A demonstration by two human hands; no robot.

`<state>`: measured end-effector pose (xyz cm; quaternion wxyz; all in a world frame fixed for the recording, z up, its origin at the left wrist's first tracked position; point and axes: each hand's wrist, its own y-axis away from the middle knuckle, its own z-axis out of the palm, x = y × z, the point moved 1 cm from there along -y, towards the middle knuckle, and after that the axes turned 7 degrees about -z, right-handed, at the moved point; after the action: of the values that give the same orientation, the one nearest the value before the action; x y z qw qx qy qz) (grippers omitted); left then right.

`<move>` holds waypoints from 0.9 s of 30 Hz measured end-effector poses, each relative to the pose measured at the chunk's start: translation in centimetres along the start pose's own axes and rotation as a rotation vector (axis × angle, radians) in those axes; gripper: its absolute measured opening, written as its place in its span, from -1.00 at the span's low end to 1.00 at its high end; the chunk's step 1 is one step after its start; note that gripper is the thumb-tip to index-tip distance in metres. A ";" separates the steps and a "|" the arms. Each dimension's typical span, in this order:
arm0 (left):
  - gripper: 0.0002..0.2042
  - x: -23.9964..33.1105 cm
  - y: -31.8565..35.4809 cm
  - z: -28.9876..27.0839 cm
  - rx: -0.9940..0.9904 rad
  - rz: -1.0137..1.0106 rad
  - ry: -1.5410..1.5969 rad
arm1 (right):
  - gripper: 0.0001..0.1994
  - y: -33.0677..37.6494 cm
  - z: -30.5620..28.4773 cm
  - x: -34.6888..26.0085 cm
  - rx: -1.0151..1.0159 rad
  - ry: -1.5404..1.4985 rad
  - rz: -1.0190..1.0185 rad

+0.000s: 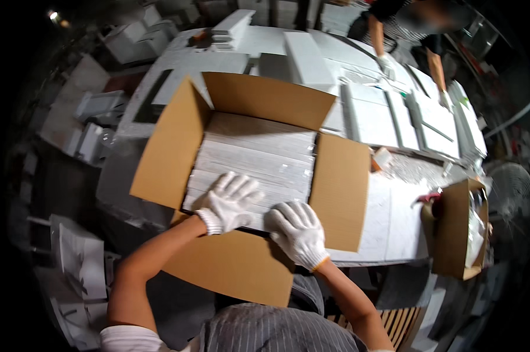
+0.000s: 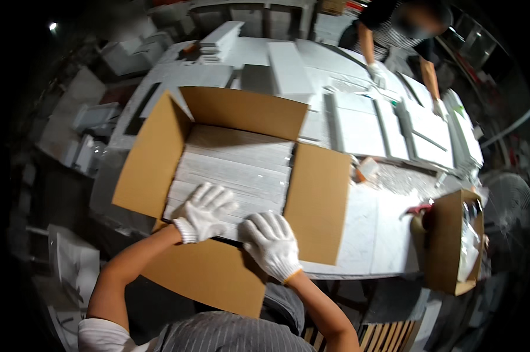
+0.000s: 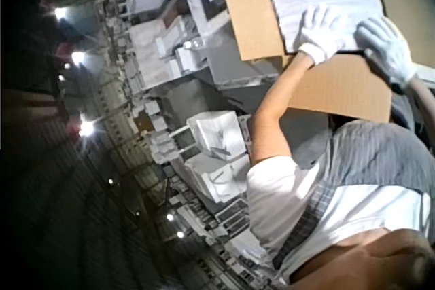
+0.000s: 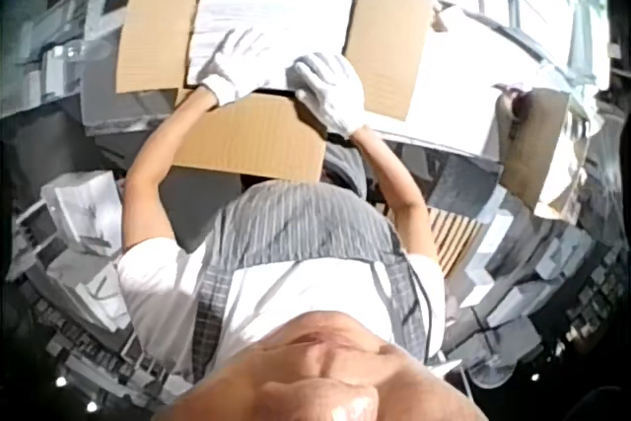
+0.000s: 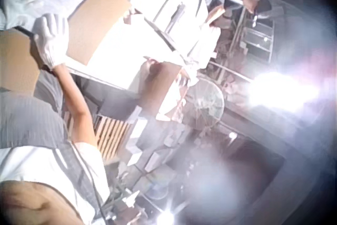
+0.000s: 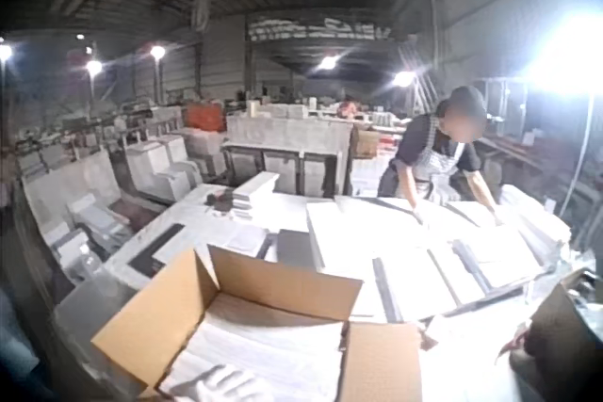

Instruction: The person wraps rectangular tiles in plastic film using a handheld dispenser, then places the wrapped tiles into a cardboard box. The process is repeated for multiple tiles.

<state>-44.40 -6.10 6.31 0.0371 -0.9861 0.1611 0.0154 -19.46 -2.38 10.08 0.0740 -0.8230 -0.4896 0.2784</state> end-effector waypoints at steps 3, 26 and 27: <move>-0.41 -0.1 0.0 -0.6 0.038 0.001 0.110 | -0.53 1.1 0.8 0.6 0.053 -0.003 -0.005; -0.67 17.5 -9.1 -2.7 0.330 -0.103 0.248 | -0.72 24.8 -21.3 18.6 0.449 -0.331 0.271; -0.69 20.0 -11.2 -3.9 0.360 -0.055 0.320 | -0.71 27.1 -23.8 20.1 0.475 -0.314 0.346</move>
<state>-21.80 -2.12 10.12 0.1865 -0.9575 0.1384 -0.1712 21.22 4.40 11.49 0.1392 -0.8007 -0.2693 0.5168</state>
